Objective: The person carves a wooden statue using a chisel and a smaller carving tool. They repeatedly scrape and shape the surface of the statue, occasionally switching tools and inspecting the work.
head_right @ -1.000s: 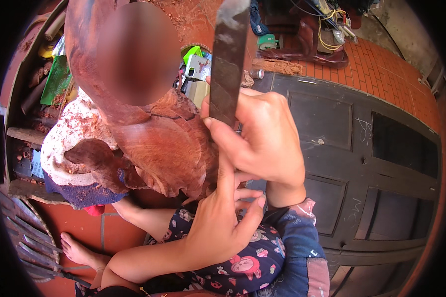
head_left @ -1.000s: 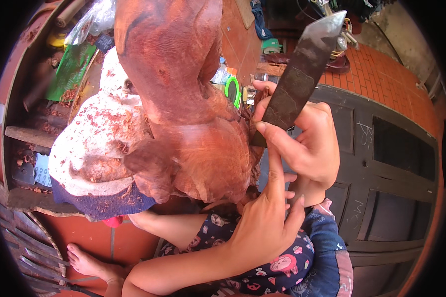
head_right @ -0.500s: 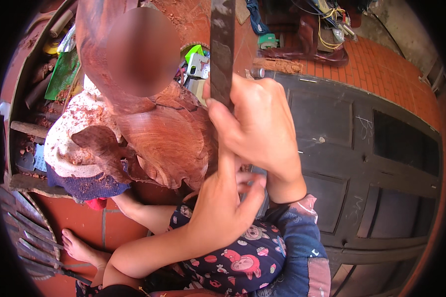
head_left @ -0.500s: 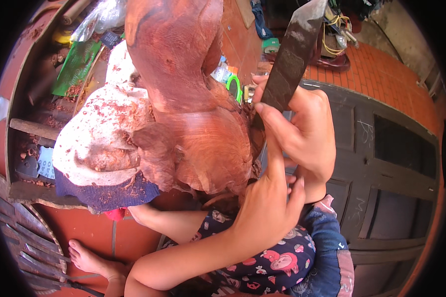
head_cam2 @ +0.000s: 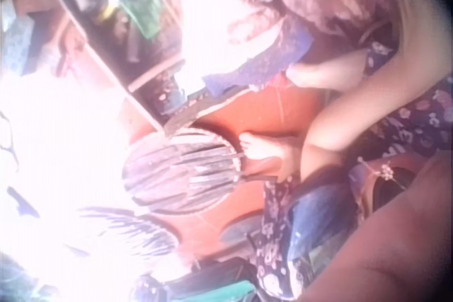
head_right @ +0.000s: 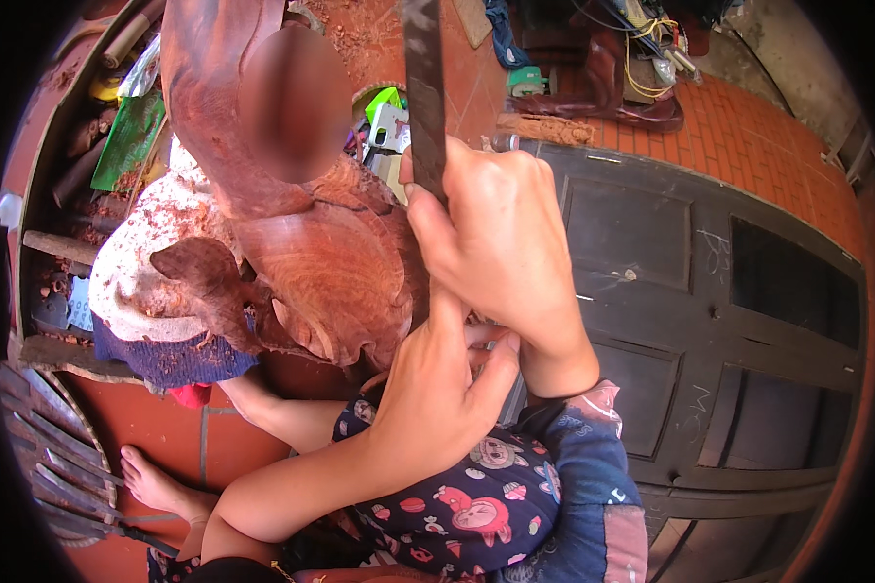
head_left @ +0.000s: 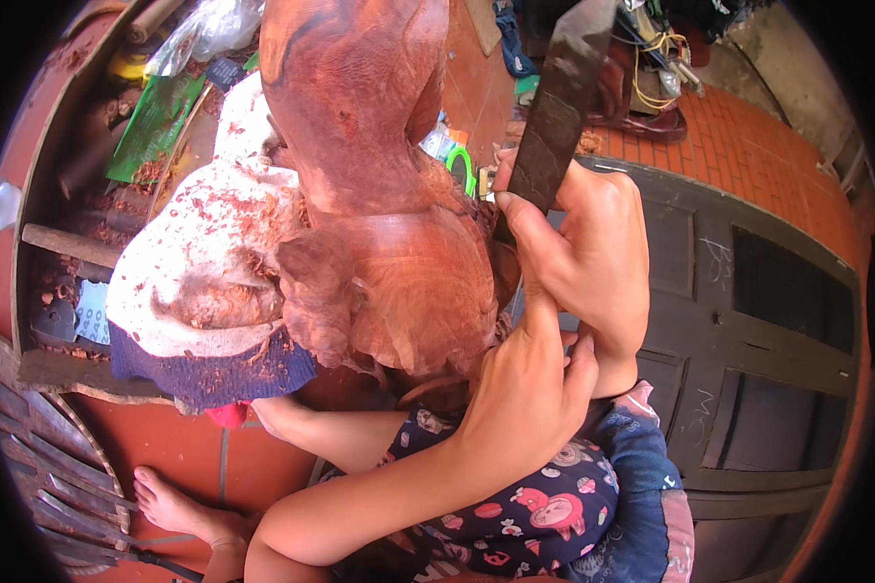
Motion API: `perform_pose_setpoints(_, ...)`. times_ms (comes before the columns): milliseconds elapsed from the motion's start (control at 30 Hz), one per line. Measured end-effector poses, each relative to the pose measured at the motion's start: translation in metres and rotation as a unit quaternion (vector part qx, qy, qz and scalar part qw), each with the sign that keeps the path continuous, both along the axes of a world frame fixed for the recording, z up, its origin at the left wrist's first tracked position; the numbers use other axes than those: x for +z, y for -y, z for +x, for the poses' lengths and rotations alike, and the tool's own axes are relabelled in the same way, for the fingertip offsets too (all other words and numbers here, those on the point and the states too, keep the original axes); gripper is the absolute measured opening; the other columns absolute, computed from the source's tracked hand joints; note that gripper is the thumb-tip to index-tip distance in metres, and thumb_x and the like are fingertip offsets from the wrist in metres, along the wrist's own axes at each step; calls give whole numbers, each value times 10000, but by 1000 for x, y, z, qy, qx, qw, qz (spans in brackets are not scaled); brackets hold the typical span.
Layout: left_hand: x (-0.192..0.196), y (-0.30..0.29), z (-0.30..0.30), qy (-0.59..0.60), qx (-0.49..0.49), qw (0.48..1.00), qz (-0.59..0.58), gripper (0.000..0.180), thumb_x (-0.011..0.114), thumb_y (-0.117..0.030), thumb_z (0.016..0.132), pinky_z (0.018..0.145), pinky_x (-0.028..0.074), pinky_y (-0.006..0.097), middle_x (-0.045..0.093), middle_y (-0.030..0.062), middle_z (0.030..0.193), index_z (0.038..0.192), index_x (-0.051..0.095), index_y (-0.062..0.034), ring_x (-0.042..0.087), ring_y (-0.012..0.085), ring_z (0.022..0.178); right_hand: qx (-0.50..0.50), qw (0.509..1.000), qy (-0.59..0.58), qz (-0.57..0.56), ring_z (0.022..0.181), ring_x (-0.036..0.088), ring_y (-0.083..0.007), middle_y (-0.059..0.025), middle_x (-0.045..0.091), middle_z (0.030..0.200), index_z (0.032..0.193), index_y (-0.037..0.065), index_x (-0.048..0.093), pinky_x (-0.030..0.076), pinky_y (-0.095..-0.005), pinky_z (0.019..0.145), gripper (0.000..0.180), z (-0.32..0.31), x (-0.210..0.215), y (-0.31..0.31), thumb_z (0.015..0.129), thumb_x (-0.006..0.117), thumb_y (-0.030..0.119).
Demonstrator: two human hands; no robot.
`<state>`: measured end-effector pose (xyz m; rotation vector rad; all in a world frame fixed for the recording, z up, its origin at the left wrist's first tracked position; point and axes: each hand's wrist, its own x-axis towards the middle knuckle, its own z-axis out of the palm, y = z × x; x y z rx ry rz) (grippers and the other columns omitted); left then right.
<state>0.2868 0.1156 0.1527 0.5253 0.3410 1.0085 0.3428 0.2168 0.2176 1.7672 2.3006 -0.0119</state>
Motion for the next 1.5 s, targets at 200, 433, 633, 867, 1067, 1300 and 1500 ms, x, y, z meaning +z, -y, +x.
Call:
perform_pose_setpoints(200, 1, 13, -7, 10, 52, 999, 9, 823, 504, -139, 907, 742, 528, 459, 572, 317, 1116, 1452, -56, 120, 649, 424, 863, 2, 993, -32, -117, 748, 700, -219, -130, 658, 783, 841, -37, 647, 518, -295, 716, 116, 4, 15, -3, 729, 652, -6)
perform_pose_setpoints(433, 1, 12, 0, -3, -7, 1000, -3, 682, 553, -36, 882, 699, 560, 383, 569, 253, 1117, 1422, 150, 73, 681, 328, 900, 17, 998, -49, -48, 575, 558, -391, -184, 567, 649, 834, 29, 602, 436, -417, 526, 118, 10, 4, -2, 725, 614, 73)
perform_pose_setpoints(633, -3, 3, 7, -12, 25, 999, 31, 832, 501, -138, 902, 729, 527, 479, 592, 322, 1076, 1450, -71, 115, 648, 435, 835, 2, 999, -44, -21, 547, 553, -388, -173, 543, 578, 843, 41, 626, 438, -415, 523, 119, 14, 3, -1, 730, 623, 75)
perform_pose_setpoints(867, 0, 12, -5, 17, 51, 998, 16, 823, 495, -138, 907, 731, 537, 449, 592, 303, 1080, 1448, -66, 126, 671, 378, 833, -5, 992, -57, -112, 926, 700, -242, -147, 684, 834, 841, -47, 652, 523, -308, 724, 111, 7, 16, -2, 739, 659, -5)
perform_pose_setpoints(1067, -4, 7, 2, -13, 29, 999, 37, 807, 484, -137, 912, 693, 535, 463, 610, 314, 1012, 1444, -60, 133, 660, 415, 798, 7, 999, -25, -40, 581, 571, -395, -195, 560, 619, 848, 34, 632, 443, -424, 528, 129, 12, 6, -2, 728, 626, 80)
perform_pose_setpoints(1300, 0, 0, 1, -1, -2, 1000, 17, 823, 493, -123, 898, 701, 531, 482, 613, 327, 1019, 1451, -70, 114, 658, 426, 831, -11, 997, -68, -37, 622, 579, -376, -186, 574, 636, 842, 20, 639, 450, -414, 565, 119, 14, 5, -3, 732, 626, 66)
perform_pose_setpoints(1500, 1, 12, -2, 7, 54, 998, 14, 837, 499, -121, 892, 708, 531, 477, 614, 327, 1032, 1453, -80, 105, 662, 425, 803, 7, 993, -51, -102, 870, 706, -281, -158, 662, 747, 852, -29, 655, 516, -332, 756, 132, 5, 13, -3, 728, 653, 18)
